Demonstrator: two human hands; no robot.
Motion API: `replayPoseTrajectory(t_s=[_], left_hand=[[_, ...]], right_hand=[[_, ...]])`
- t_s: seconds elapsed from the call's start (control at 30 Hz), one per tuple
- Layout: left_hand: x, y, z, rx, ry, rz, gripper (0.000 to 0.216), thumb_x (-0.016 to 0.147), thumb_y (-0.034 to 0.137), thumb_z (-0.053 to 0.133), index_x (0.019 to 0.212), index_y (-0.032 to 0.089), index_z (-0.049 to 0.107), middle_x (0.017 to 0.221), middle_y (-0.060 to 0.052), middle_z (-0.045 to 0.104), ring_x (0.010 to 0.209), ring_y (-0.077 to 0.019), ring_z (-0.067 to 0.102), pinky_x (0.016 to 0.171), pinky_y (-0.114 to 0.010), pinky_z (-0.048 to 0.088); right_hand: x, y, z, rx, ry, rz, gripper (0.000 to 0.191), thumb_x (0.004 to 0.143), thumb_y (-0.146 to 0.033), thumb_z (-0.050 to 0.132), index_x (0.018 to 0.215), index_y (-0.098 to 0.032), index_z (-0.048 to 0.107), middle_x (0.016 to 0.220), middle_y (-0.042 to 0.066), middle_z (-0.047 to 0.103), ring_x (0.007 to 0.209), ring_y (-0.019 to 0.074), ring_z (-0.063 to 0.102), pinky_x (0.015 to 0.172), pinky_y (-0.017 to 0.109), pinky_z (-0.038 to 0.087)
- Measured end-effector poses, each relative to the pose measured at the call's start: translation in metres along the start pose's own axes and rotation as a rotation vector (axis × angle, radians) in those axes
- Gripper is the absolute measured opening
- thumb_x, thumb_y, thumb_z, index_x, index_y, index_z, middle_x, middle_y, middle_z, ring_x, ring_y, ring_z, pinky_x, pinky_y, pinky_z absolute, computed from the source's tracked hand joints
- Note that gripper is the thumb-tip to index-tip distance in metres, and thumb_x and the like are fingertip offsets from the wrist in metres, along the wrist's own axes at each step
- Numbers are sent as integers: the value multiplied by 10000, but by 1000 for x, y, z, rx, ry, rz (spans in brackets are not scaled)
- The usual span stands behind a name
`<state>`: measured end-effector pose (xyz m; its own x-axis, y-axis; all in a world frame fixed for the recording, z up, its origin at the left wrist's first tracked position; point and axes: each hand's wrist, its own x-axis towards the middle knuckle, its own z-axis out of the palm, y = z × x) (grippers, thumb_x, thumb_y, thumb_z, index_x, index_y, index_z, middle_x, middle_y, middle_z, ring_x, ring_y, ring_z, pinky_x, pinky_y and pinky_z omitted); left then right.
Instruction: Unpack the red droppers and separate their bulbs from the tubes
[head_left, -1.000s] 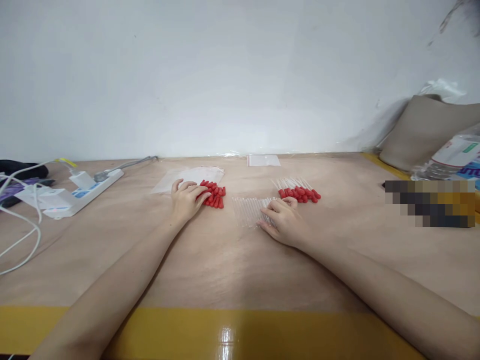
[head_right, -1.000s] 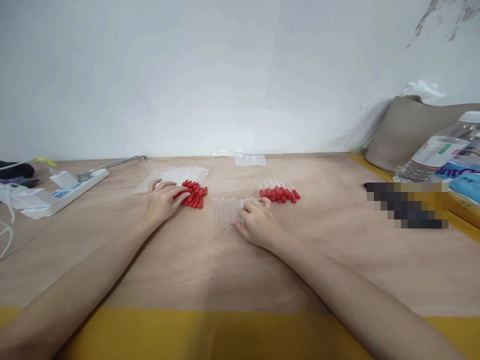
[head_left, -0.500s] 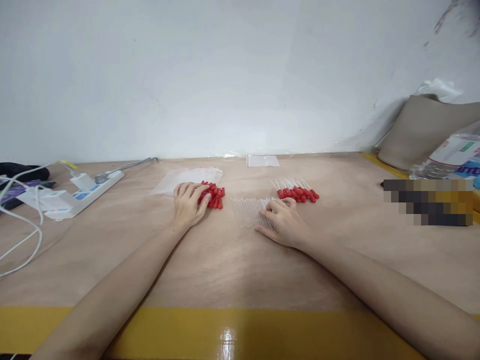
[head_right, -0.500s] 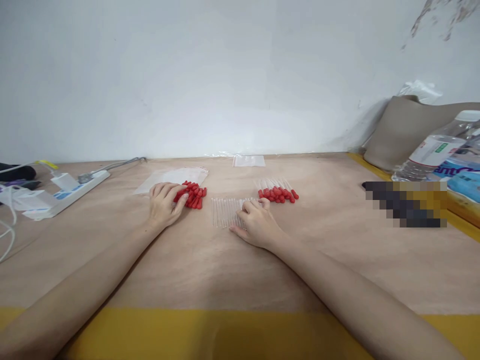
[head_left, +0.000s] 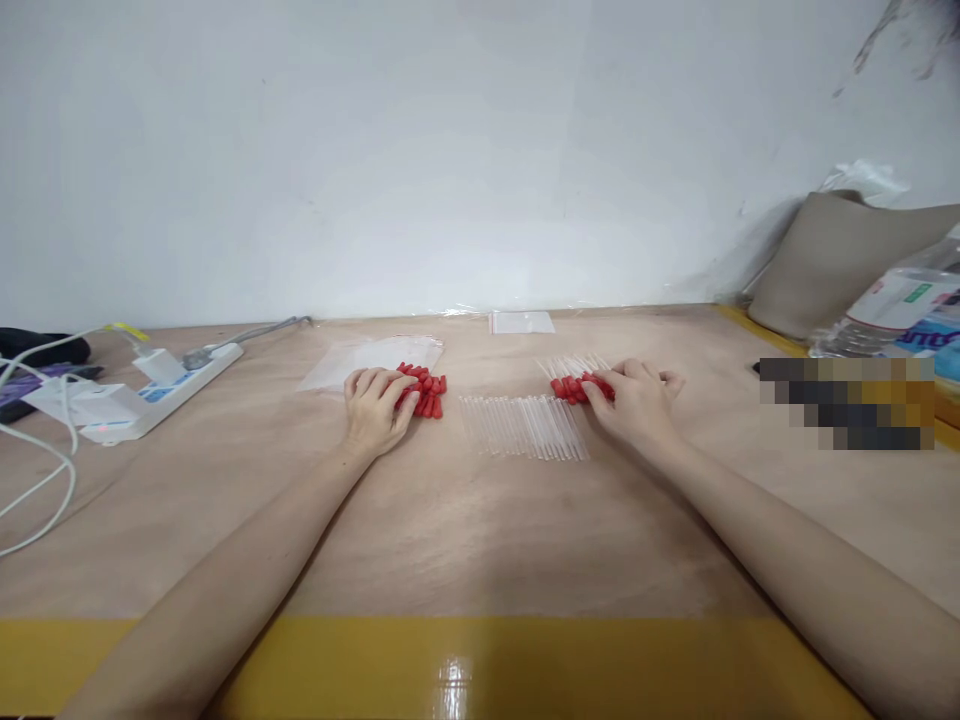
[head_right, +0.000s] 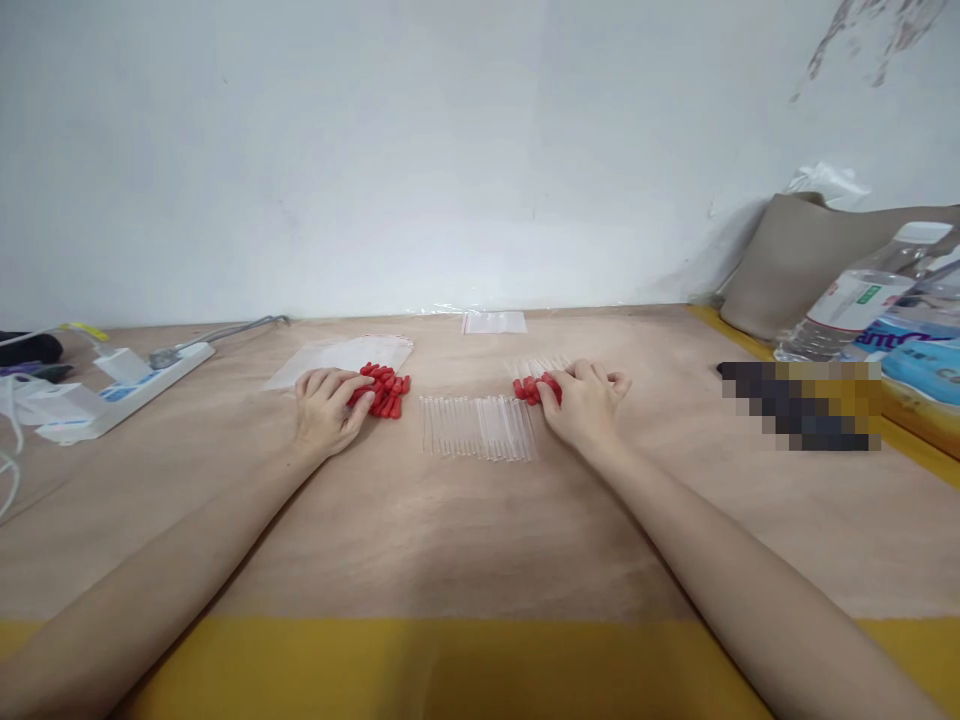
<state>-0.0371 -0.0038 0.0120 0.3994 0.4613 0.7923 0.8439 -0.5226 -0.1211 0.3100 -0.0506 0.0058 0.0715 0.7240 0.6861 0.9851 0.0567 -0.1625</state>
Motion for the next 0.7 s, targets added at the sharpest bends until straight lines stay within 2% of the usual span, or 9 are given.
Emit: replayPoseTrajectory(t_s=[0.1,0.2,0.33,0.37,0.43,0.5,0.57,0.63,0.7], left_hand=[[0,-1,-1,-16,-10,0,141,793,279,523,872,210,618,880,-43,648,896,-220,530,880,-414,301],[1,5,-2,-77,-7,-31,132,790,273,532,845,207,632,878,-44,648,886,-217,532,870,-416,321],[6,36,-6,-383,-33,-152,180,810,280,510,840,182,657,849,-61,639,822,-181,550,799,-352,404],[8,49,-9,-495,-79,-198,198,813,296,508,859,179,662,841,-61,642,810,-177,558,787,-342,417],[11,76,-14,-746,-248,-323,250,815,346,507,924,181,660,869,-64,658,795,-175,579,746,-322,442],[14,100,-20,-1041,-407,-527,333,814,412,497,1005,176,632,902,-66,662,824,-177,592,751,-314,453],[14,117,-25,-1341,-533,-709,387,788,469,512,988,156,621,878,-67,659,813,-171,597,746,-305,461],[14,124,-26,-1533,-564,-854,389,755,487,548,921,142,613,812,-54,640,761,-151,593,710,-285,470],[13,121,-25,-1552,-534,-912,371,745,484,563,874,138,596,730,-26,600,685,-125,573,653,-262,470]], right_hand=[[0,0,3,-15,12,-8,285,810,-325,422,758,-206,675,770,55,580,768,186,452,750,374,160],[0,-3,4,14,96,-13,296,830,-316,421,722,-194,668,748,47,598,770,181,473,774,383,167],[-4,-20,-3,117,253,-136,261,845,-335,450,786,-220,677,723,26,619,727,151,496,808,384,190],[-7,-27,-6,146,284,-190,236,843,-333,466,810,-231,677,708,16,620,711,141,499,814,379,198],[-15,-45,-11,205,324,-294,175,827,-322,513,847,-251,672,691,-5,622,684,120,501,821,363,210],[-25,-63,-16,267,355,-408,133,810,-312,551,857,-256,662,675,-24,620,657,99,493,828,350,220],[-34,-77,-19,297,376,-527,111,809,-295,560,854,-254,652,664,-39,621,626,79,481,830,342,225],[-40,-85,-19,300,354,-638,110,825,-272,541,869,-255,640,673,-51,626,624,66,480,834,334,225],[-42,-88,-18,304,330,-706,123,827,-292,538,898,-253,630,703,-49,634,649,71,486,842,331,233]])
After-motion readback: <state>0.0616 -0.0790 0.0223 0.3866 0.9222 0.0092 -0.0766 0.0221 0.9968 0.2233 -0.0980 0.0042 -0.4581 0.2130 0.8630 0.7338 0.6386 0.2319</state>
